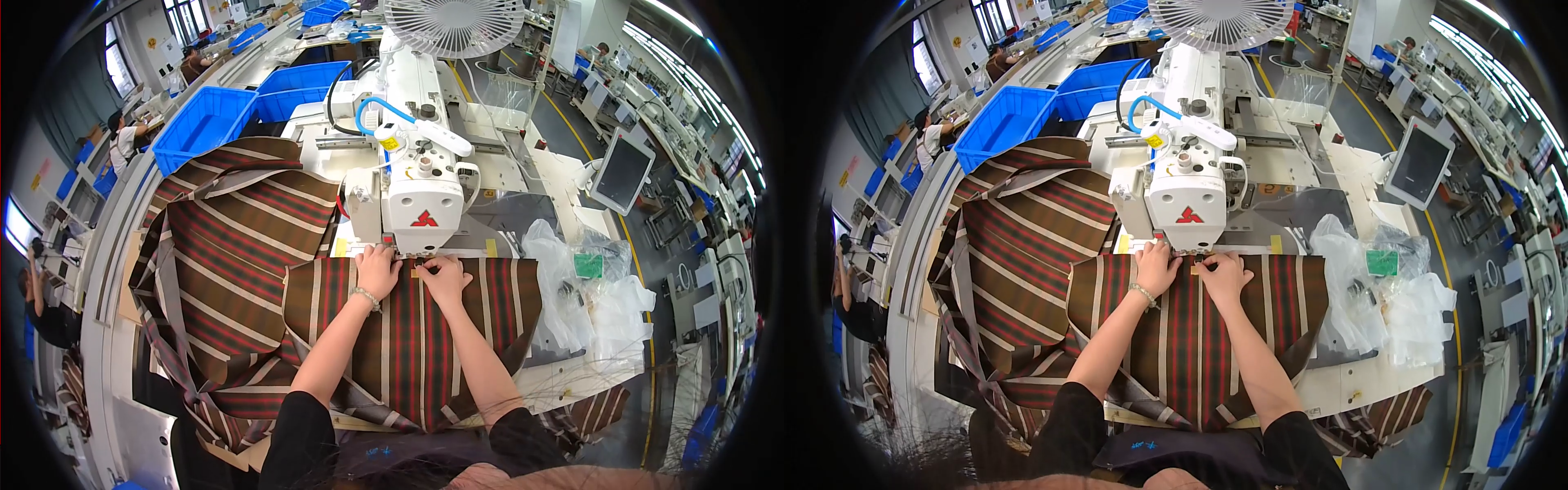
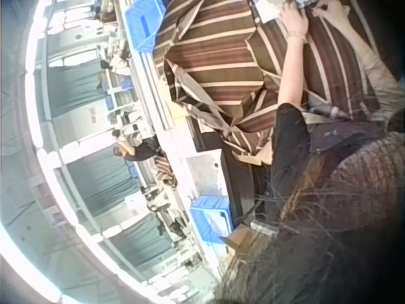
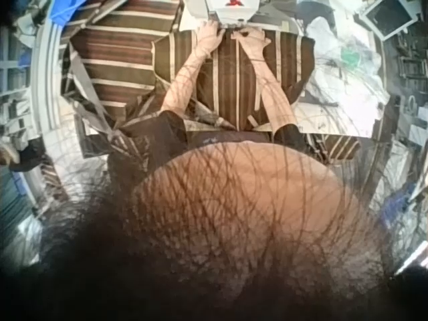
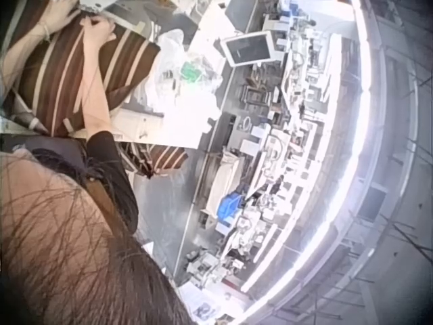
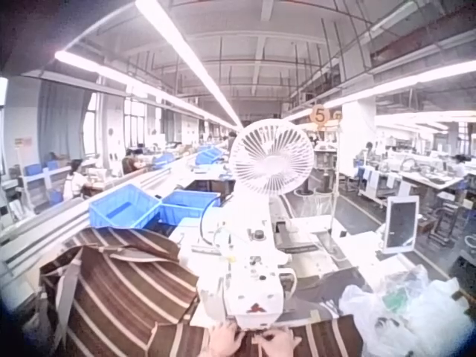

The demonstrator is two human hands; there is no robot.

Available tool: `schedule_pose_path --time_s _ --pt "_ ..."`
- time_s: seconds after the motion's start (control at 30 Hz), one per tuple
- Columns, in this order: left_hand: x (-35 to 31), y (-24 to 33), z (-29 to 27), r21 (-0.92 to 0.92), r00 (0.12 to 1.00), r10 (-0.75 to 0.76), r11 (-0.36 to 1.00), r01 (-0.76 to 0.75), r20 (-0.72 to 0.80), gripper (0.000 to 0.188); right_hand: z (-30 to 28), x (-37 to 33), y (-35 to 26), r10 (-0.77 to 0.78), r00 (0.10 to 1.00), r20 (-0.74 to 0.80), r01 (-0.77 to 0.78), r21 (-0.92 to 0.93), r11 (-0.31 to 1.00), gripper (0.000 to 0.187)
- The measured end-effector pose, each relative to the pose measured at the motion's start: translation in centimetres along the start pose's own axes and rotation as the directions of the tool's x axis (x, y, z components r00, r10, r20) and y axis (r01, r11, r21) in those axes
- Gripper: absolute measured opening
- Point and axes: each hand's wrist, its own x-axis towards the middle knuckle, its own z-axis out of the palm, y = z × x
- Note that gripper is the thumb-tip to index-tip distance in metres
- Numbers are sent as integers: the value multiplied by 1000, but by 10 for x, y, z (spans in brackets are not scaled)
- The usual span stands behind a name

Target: Sewing a label or component onto a striped bag using an industrial sewing machine.

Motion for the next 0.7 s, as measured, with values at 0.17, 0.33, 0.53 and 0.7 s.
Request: schedule_pose_path --time_s 0.17,0.33,0.53,0.7 --pt "-15 15 -16 -97 999 37 995 -33 38 14 -5 -3 4 53 996 77 -57 50 997 18" --pt "-38 32 -65 -46 985 146 989 -143 95 10 -50 -34 -15 -40 991 131 20 149 989 15" --pt "-27 66 -110 -385 933 307 897 -218 187 22 -89 -57 -43 -187 979 77 135 443 886 12" --pt "-26 84 -125 -483 905 279 870 -97 321 23 -117 -76 -58 -195 981 21 163 462 872 13"
